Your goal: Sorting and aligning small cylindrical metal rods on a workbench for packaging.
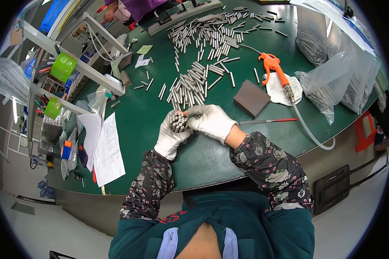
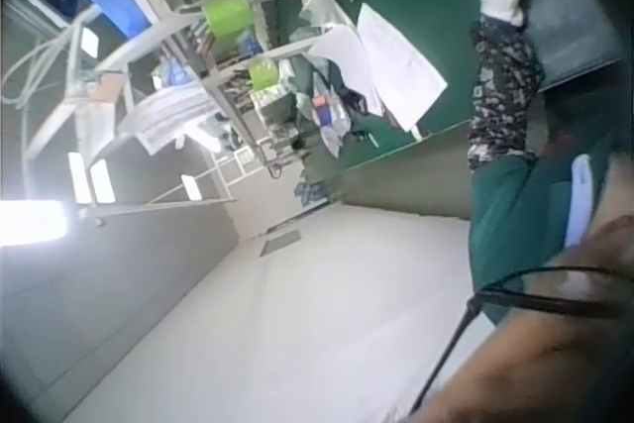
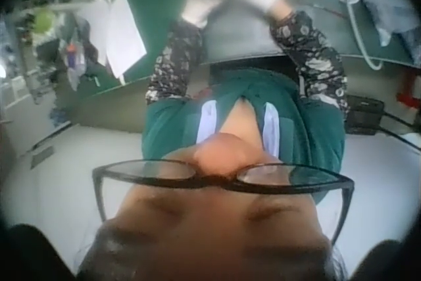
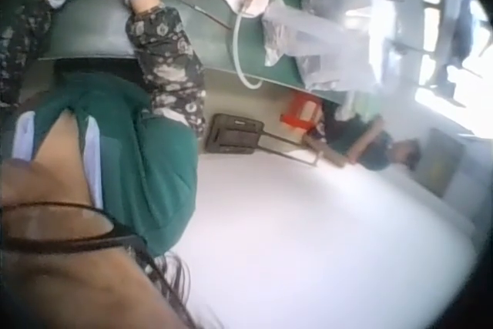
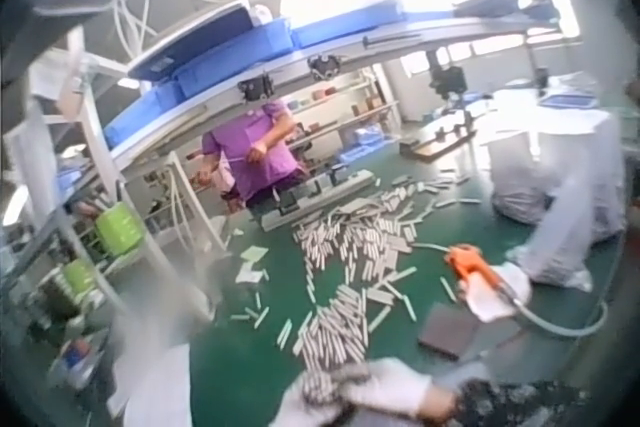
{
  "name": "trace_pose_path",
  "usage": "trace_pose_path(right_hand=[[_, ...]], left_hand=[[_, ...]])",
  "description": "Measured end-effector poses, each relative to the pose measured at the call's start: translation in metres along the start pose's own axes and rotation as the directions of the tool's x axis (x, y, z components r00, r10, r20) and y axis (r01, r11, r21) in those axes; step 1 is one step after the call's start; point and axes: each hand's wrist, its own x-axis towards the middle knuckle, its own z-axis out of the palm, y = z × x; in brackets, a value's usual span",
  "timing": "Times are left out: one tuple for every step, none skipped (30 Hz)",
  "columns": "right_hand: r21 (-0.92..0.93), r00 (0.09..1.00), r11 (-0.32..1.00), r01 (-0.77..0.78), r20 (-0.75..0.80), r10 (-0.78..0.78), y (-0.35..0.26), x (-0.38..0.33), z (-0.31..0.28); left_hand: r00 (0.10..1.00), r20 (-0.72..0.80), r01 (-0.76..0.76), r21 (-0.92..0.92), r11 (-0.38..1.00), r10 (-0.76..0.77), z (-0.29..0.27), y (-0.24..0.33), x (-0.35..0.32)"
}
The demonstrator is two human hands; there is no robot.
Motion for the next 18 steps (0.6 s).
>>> trace_pose_path(right_hand=[[0.001,1.0,1.0,0.0,0.001,0.0,0.001,0.0,0.0],[0.022,1.0,1.0,-0.008,0.001,0.008,0.003,0.001,0.0],[0.042,1.0,0.999,-0.016,0.002,0.016,0.005,0.001,0.0],[0.043,1.0,0.999,-0.016,0.0,0.016,0.005,0.001,-0.001],[0.032,1.0,0.999,-0.022,0.012,0.021,0.005,0.002,-0.001],[0.021,0.999,0.999,-0.027,0.023,0.026,0.005,0.002,0.0],[0.022,0.999,0.999,-0.026,0.025,0.025,0.005,0.002,0.0],[0.012,1.0,1.0,0.013,0.019,-0.013,0.006,0.002,0.0],[0.001,0.999,0.999,0.052,0.012,-0.052,0.006,0.002,0.001],[0.001,0.999,0.999,0.053,0.012,-0.053,0.003,0.001,0.0],[-0.003,1.0,1.0,0.026,0.013,-0.026,-0.002,-0.001,-0.001],[-0.009,1.0,1.0,-0.001,0.015,0.001,-0.004,-0.001,-0.001],[-0.008,1.0,1.0,-0.001,0.016,0.001,-0.004,-0.001,-0.001],[-0.035,0.999,0.999,0.034,-0.023,-0.034,-0.002,-0.001,-0.001],[-0.063,0.996,0.996,0.067,-0.062,-0.07,0.0,0.0,-0.002],[-0.062,0.996,0.996,0.067,-0.062,-0.071,0.001,0.001,-0.003],[-0.111,0.996,0.992,0.053,-0.064,-0.06,0.003,0.002,-0.005],[-0.159,0.997,0.987,0.038,-0.066,-0.049,0.004,0.003,-0.007]], left_hand=[[1.0,-0.001,0.0,0.001,1.0,0.0,-0.001,0.0,0.0],[1.0,0.011,0.007,0.002,1.0,-0.007,-0.003,-0.002,0.001],[1.0,0.023,0.013,0.004,1.0,-0.013,-0.004,-0.003,0.002],[1.0,0.024,0.014,0.004,1.0,-0.014,-0.004,-0.004,0.002],[1.0,0.011,-0.005,-0.015,1.0,0.005,-0.003,-0.006,0.002],[1.0,-0.002,-0.024,-0.034,0.999,0.024,-0.004,-0.007,0.002],[1.0,-0.003,-0.024,-0.033,0.999,0.024,-0.005,-0.008,0.001],[0.999,-0.003,-0.042,0.014,0.999,0.042,-0.008,-0.011,0.002],[0.998,-0.002,-0.059,0.061,0.996,0.059,-0.01,-0.014,0.003],[0.998,-0.001,-0.059,0.062,0.996,0.059,-0.012,-0.019,0.004],[0.99,0.028,-0.143,0.095,0.985,0.14,-0.015,-0.024,0.006],[0.974,0.06,-0.225,0.125,0.966,0.219,-0.017,-0.027,0.006],[0.974,0.058,-0.225,0.126,0.966,0.219,-0.02,-0.03,0.007],[0.971,0.073,-0.236,0.134,0.963,0.228,-0.022,-0.031,0.007],[0.968,0.087,-0.247,0.141,0.959,0.236,-0.022,-0.031,0.007],[0.968,0.088,-0.247,0.141,0.959,0.236,-0.022,-0.032,0.007],[0.976,0.064,-0.215,0.087,0.973,0.21,-0.021,-0.033,0.006],[0.982,0.042,-0.183,0.032,0.983,0.182,-0.021,-0.034,0.006]])
